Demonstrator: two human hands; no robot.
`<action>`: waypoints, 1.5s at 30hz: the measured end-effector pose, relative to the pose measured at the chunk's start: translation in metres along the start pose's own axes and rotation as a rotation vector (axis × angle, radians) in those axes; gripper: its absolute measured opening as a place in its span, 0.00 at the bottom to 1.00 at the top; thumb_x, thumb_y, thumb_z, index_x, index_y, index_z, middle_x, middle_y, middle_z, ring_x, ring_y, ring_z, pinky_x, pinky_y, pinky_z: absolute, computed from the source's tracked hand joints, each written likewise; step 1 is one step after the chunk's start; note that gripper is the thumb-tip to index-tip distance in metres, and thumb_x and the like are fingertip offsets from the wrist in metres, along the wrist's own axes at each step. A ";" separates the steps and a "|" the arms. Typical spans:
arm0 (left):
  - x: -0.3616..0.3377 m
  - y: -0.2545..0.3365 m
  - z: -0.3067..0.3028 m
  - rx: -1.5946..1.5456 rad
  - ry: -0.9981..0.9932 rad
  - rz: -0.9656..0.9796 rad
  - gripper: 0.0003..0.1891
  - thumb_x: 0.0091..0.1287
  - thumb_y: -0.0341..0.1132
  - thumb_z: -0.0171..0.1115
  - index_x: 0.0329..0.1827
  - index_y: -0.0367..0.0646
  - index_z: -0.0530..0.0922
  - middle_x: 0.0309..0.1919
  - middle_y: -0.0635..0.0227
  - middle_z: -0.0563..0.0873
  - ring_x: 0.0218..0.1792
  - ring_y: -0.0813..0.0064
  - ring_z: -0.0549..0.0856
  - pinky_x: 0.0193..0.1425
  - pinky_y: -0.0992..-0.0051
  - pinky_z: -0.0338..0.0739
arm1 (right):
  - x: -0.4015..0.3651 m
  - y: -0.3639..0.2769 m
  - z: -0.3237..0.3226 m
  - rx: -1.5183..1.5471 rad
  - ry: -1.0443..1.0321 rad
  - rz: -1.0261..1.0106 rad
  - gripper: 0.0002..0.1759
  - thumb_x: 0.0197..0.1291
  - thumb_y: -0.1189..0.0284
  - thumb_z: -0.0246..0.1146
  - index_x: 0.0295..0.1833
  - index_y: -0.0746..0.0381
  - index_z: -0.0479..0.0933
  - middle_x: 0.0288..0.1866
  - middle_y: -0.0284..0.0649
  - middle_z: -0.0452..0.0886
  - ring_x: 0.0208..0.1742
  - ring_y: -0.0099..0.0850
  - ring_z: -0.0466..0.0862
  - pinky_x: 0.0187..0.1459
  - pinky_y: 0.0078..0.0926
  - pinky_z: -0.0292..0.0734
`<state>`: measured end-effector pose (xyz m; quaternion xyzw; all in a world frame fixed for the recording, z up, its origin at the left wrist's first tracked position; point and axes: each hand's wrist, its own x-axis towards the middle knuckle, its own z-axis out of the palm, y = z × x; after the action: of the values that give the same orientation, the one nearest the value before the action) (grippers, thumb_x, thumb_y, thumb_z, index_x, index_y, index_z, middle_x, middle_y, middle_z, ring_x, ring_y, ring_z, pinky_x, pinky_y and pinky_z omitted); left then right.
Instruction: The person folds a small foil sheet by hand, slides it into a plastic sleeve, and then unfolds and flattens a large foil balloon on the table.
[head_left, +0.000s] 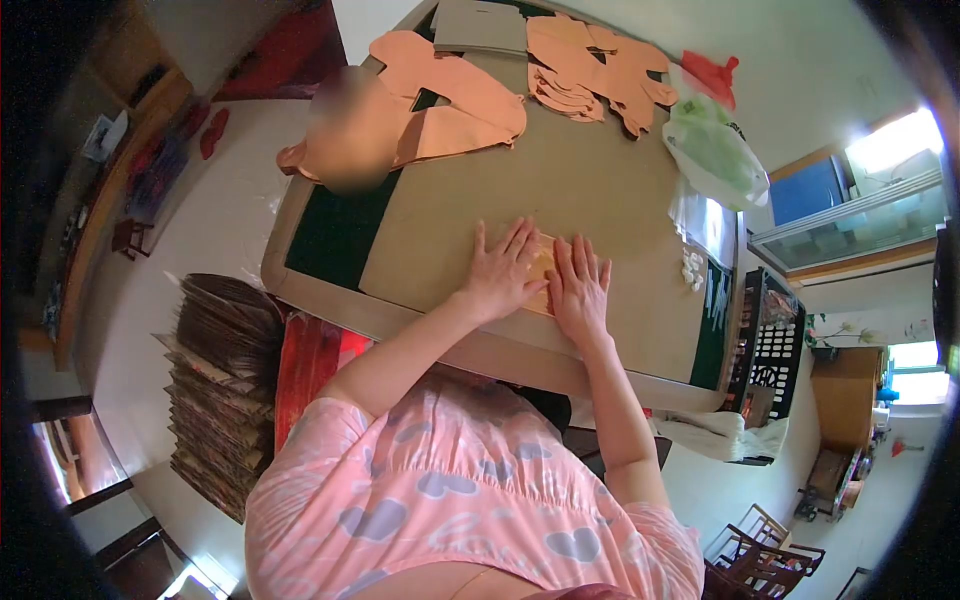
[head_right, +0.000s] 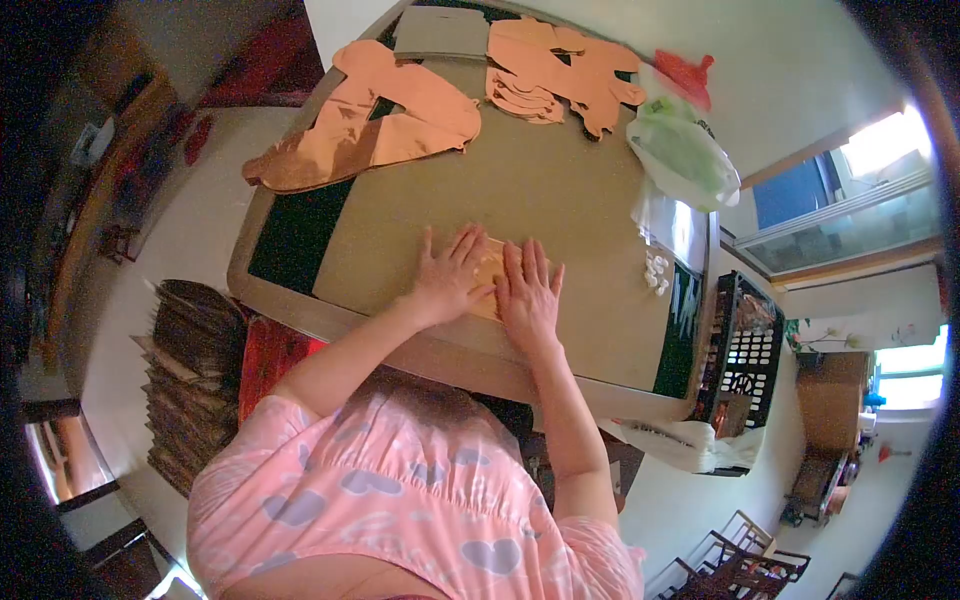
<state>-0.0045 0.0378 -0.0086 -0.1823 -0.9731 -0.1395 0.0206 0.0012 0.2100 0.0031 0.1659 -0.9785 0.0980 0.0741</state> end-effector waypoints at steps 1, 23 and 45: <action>0.000 -0.001 -0.006 0.004 -0.037 -0.005 0.38 0.71 0.55 0.45 0.77 0.40 0.49 0.77 0.60 0.52 0.78 0.67 0.50 0.74 0.36 0.36 | 0.000 0.000 -0.001 -0.011 -0.002 -0.002 0.29 0.71 0.59 0.49 0.75 0.53 0.59 0.77 0.48 0.57 0.77 0.43 0.55 0.73 0.57 0.43; -0.012 -0.048 -0.022 0.119 0.153 -0.170 0.22 0.74 0.42 0.47 0.71 0.54 0.66 0.73 0.64 0.63 0.75 0.59 0.57 0.72 0.38 0.49 | 0.000 -0.001 0.002 0.017 0.031 0.013 0.28 0.71 0.56 0.47 0.73 0.55 0.62 0.75 0.48 0.60 0.77 0.44 0.57 0.73 0.59 0.43; -0.018 -0.027 -0.034 -0.834 0.064 -0.440 0.10 0.62 0.37 0.66 0.39 0.38 0.84 0.32 0.61 0.89 0.33 0.70 0.88 0.38 0.73 0.79 | 0.002 -0.001 0.001 0.001 -0.015 0.038 0.30 0.72 0.54 0.44 0.74 0.53 0.60 0.77 0.44 0.56 0.79 0.39 0.53 0.75 0.56 0.39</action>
<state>0.0024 -0.0021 0.0148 0.0399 -0.8483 -0.5251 -0.0543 -0.0002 0.2079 0.0022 0.1480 -0.9819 0.0986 0.0647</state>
